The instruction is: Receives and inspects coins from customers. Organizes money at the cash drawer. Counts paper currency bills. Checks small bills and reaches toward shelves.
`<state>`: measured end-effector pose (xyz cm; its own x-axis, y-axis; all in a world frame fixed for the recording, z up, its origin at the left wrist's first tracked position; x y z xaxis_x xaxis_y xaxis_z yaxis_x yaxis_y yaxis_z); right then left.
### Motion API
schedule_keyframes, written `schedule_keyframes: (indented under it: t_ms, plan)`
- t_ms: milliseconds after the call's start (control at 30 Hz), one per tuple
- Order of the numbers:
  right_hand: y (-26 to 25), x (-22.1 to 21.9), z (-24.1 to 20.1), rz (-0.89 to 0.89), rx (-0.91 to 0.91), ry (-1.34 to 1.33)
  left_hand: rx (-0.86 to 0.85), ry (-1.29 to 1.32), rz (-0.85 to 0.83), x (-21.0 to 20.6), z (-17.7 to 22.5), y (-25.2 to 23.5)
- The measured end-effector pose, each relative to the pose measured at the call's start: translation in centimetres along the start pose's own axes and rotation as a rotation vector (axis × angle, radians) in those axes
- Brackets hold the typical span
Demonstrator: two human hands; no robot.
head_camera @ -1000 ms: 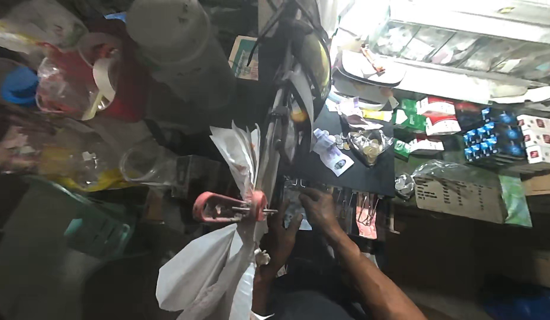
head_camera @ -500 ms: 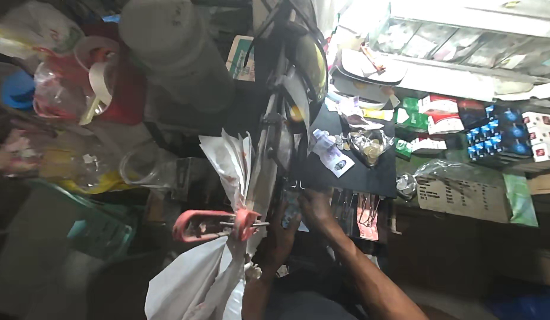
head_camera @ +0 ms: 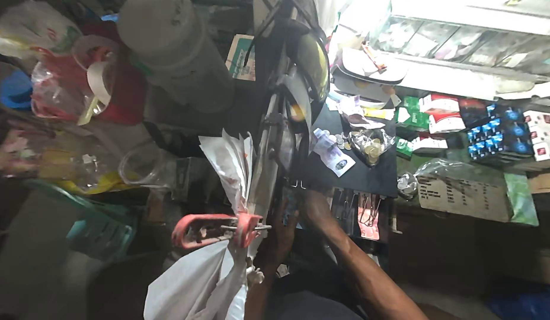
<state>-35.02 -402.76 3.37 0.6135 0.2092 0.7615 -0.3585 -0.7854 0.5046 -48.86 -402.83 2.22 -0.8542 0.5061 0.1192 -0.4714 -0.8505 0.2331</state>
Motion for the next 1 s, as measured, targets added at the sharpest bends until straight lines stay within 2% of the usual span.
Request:
schedule_keyframes:
  t_ms: [100,200,367,600,667,900,1000]
  plan:
    - [0.3,-0.2,0.3,0.071,-0.010,-0.086,0.010,0.024,0.012,-0.1,0.1,-0.2]
    - [0.8,-0.2,1.4,0.137,0.063,-0.164,0.008,0.073,0.020,-0.3,0.2,-0.5]
    - [0.6,-0.2,2.0,0.279,0.107,-0.174,0.064,0.051,0.001,-0.4,0.4,-0.8]
    - [0.4,-1.2,1.8,0.337,0.115,-0.057,0.013,-0.324,-0.071,0.2,1.6,1.6]
    - [0.4,-1.2,1.5,0.318,0.093,-0.031,0.055,-0.434,-0.136,0.4,2.0,1.8]
    - [0.1,-1.2,0.7,0.301,0.028,0.077,0.374,-0.764,-0.443,0.4,4.0,1.4]
    - [0.7,-0.5,0.7,0.240,0.023,0.096,0.408,-0.824,-0.518,0.1,4.2,1.1]
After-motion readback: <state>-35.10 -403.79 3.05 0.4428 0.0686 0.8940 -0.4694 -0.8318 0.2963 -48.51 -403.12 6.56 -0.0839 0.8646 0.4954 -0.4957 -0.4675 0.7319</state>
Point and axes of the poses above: each hand's wrist, its own y-axis away from the middle knuckle, its own x-axis out of the back of the hand, z = x × y, the point moved 2 cm from there along -y, towards the middle knuckle, and after that the axes turned 7 degrees about y, right-handed, at the moved point
